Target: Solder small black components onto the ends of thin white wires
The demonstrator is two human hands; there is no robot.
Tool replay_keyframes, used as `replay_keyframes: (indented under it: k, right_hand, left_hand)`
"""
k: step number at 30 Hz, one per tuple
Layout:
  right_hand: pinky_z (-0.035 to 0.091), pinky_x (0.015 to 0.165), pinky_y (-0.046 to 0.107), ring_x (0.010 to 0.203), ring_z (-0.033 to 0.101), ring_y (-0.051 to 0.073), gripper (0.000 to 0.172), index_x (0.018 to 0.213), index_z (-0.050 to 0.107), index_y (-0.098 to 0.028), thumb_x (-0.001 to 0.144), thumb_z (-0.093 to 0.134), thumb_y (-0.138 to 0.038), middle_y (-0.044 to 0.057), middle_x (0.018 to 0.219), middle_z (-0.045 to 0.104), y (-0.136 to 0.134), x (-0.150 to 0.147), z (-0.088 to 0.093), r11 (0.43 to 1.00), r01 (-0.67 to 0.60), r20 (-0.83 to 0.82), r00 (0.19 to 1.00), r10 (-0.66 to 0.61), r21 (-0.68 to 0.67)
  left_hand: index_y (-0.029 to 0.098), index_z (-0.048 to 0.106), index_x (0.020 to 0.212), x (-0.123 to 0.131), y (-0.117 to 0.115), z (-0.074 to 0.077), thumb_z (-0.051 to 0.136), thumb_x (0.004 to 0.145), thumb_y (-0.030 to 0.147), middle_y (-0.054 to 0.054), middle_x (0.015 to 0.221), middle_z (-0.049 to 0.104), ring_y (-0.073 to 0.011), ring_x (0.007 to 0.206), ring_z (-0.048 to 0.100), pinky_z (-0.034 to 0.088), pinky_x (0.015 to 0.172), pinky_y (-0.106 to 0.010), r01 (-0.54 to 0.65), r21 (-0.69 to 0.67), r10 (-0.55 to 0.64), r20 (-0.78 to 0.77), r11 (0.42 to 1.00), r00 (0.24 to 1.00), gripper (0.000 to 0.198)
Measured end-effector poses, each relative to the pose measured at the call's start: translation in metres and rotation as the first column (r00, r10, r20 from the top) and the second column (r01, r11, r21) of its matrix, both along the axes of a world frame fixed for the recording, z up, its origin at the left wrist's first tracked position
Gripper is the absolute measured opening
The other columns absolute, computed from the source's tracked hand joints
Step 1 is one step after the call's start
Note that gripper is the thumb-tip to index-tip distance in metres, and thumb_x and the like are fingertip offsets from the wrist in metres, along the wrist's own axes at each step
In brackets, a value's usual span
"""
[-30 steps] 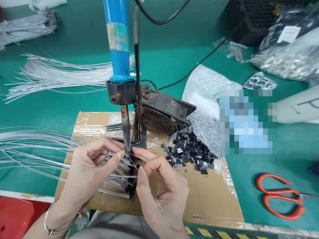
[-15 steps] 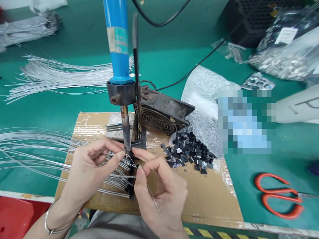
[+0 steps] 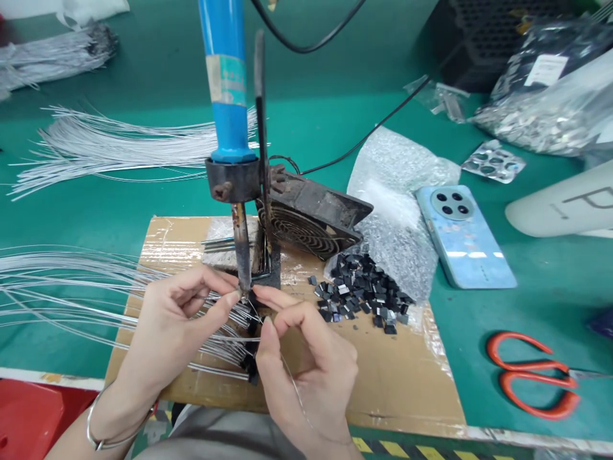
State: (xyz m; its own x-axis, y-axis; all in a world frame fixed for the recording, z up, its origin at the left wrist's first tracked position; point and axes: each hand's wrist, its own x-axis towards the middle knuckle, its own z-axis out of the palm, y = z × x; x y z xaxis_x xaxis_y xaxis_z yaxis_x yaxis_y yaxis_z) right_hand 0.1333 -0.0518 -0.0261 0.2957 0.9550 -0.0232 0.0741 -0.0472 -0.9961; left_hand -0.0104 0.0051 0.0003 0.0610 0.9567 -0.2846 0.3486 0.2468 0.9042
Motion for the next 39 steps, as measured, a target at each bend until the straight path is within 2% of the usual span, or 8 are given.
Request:
replay_keyframes:
  k: [9, 15, 25, 39]
  right_hand:
    - [0.054, 0.092, 0.033, 0.110, 0.072, 0.022, 0.019, 0.075, 0.056, -0.024, 0.091, 0.065, -0.018, 0.006, 0.108, 0.077, -0.0008, -0.0018, 0.0001, 1.000, 0.003, 0.025, 1.000, -0.003, 0.005]
    - [0.055, 0.089, 0.034, 0.110, 0.072, 0.023, 0.018, 0.076, 0.056, -0.025, 0.089, 0.066, -0.018, 0.007, 0.108, 0.077, -0.0011, -0.0023, 0.0010, 1.000, 0.002, 0.019, 1.000, -0.002, 0.013]
    - [0.056, 0.090, 0.035, 0.109, 0.073, 0.025, 0.017, 0.076, 0.057, -0.024, 0.090, 0.066, -0.019, 0.008, 0.109, 0.078, -0.0013, -0.0011, -0.0012, 1.000, 0.001, 0.049, 0.999, -0.002, 0.019]
    - [0.055, 0.088, 0.033, 0.111, 0.072, 0.024, 0.017, 0.077, 0.058, -0.024, 0.090, 0.066, -0.017, 0.006, 0.108, 0.077, -0.0019, -0.0016, -0.0015, 0.999, -0.001, 0.047, 0.999, -0.001, 0.044]
  left_hand:
    - [0.018, 0.066, 0.071, 0.0015, 0.0001, 0.0015, 0.066, 0.080, 0.014, -0.004, 0.083, 0.076, -0.0195, 0.083, 0.070, 0.052, 0.068, -0.027, -0.005, 0.019, 0.004, 0.007, 1.000, 1.000, 0.009]
    - [0.018, 0.066, 0.069, 0.0018, 0.0001, 0.0025, 0.065, 0.079, 0.014, -0.004, 0.081, 0.075, -0.0187, 0.078, 0.069, 0.051, 0.066, -0.027, -0.002, 0.033, 0.001, 0.024, 0.999, 1.000, 0.010]
    - [0.018, 0.067, 0.070, 0.0043, 0.0018, 0.0022, 0.065, 0.078, 0.014, -0.005, 0.083, 0.077, -0.0215, 0.083, 0.072, 0.054, 0.069, -0.029, -0.002, 0.015, 0.003, -0.008, 1.000, 1.000, 0.008]
    - [0.017, 0.067, 0.070, 0.0041, -0.0002, 0.0052, 0.065, 0.078, 0.013, -0.004, 0.081, 0.076, -0.0182, 0.078, 0.069, 0.050, 0.066, -0.027, -0.010, 0.023, 0.009, 0.040, 1.000, 0.999, 0.009]
